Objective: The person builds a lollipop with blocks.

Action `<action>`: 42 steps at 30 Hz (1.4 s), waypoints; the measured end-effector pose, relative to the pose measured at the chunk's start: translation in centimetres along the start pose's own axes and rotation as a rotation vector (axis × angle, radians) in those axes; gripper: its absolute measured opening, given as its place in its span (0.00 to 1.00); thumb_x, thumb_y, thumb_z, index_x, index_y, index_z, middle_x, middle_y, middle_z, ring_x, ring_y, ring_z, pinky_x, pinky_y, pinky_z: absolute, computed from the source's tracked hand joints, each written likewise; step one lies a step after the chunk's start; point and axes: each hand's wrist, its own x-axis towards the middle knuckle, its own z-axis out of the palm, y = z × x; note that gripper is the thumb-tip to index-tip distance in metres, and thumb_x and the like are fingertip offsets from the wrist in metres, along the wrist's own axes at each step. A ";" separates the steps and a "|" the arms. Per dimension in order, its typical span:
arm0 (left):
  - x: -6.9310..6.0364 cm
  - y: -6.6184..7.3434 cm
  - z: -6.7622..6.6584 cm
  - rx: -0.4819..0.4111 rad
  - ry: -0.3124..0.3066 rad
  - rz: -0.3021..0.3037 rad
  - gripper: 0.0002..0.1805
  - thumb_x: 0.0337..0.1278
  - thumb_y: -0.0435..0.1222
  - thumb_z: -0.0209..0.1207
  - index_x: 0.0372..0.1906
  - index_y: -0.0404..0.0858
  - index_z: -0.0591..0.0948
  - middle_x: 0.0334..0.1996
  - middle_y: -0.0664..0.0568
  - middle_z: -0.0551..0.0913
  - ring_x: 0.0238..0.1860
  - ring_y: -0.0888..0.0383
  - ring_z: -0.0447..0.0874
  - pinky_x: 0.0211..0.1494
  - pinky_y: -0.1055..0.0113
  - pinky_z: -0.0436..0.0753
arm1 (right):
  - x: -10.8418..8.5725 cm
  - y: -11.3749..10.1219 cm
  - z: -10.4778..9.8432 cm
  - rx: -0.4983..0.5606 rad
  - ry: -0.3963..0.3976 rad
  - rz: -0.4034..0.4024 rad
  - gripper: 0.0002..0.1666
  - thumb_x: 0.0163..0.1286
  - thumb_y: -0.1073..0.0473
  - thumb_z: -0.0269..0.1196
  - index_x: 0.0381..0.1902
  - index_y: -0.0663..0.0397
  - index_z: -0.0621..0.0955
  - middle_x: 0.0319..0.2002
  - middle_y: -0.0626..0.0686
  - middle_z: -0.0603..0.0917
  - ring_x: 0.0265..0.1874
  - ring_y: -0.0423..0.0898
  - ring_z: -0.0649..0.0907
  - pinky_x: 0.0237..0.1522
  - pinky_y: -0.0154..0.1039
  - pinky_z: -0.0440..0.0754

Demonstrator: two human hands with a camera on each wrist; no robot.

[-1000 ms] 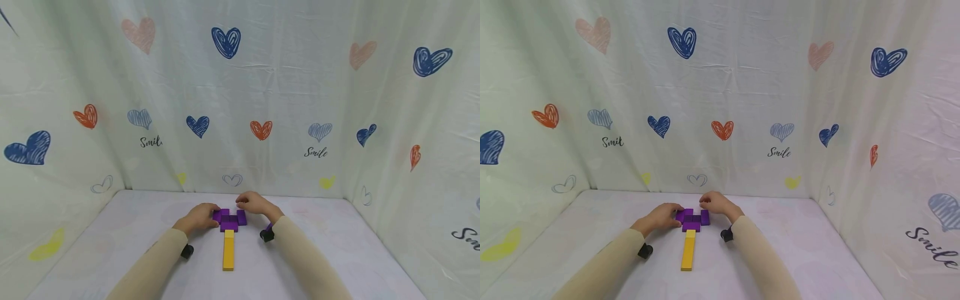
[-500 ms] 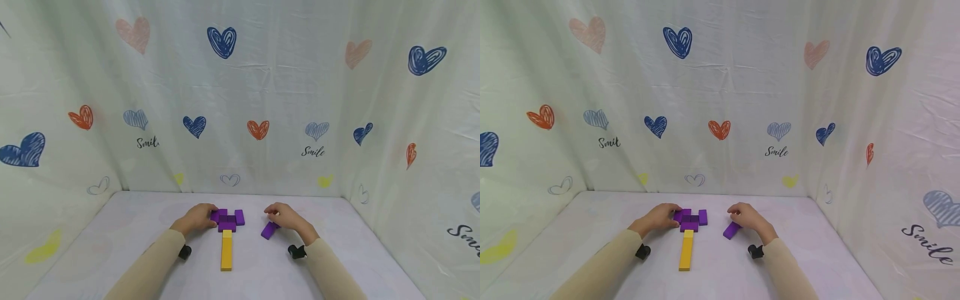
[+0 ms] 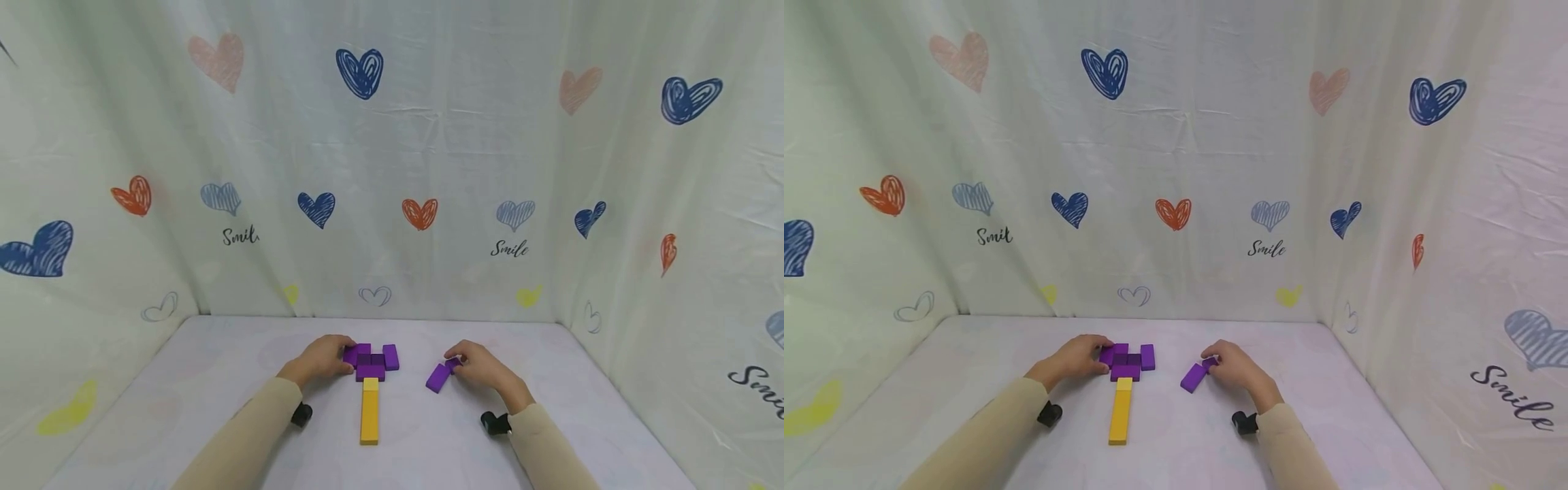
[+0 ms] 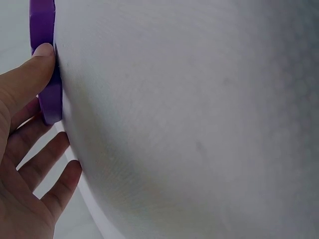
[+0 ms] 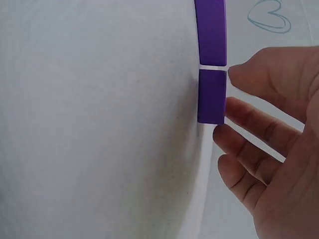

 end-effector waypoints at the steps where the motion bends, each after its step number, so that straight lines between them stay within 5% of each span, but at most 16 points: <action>1: 0.0 0.0 0.0 -0.002 -0.002 -0.002 0.28 0.48 0.41 0.70 0.58 0.41 0.78 0.56 0.45 0.78 0.60 0.45 0.72 0.65 0.49 0.70 | 0.0 0.1 0.1 0.003 -0.002 0.006 0.17 0.56 0.72 0.62 0.45 0.57 0.83 0.43 0.51 0.82 0.41 0.49 0.78 0.45 0.47 0.78; 8: 0.1 0.0 0.2 -0.002 -0.004 0.000 0.29 0.48 0.41 0.70 0.58 0.41 0.78 0.57 0.45 0.78 0.61 0.45 0.72 0.65 0.49 0.70 | 0.0 0.5 0.1 -0.028 0.006 -0.041 0.17 0.55 0.73 0.63 0.45 0.60 0.83 0.40 0.51 0.82 0.36 0.46 0.76 0.38 0.39 0.76; 28: 0.1 -0.2 0.0 -0.010 -0.004 0.013 0.28 0.49 0.42 0.70 0.58 0.42 0.78 0.57 0.46 0.78 0.61 0.45 0.72 0.65 0.49 0.69 | 0.4 1.0 0.1 -0.059 -0.014 -0.073 0.17 0.56 0.73 0.65 0.45 0.63 0.83 0.38 0.51 0.82 0.34 0.44 0.77 0.36 0.37 0.76; 42: 0.1 -0.1 0.1 -0.006 -0.002 0.011 0.28 0.49 0.41 0.70 0.58 0.41 0.78 0.57 0.46 0.78 0.61 0.45 0.72 0.65 0.49 0.70 | 3.7 -0.4 0.1 -0.087 -0.017 -0.004 0.16 0.63 0.67 0.62 0.49 0.59 0.82 0.39 0.47 0.81 0.38 0.44 0.78 0.44 0.44 0.79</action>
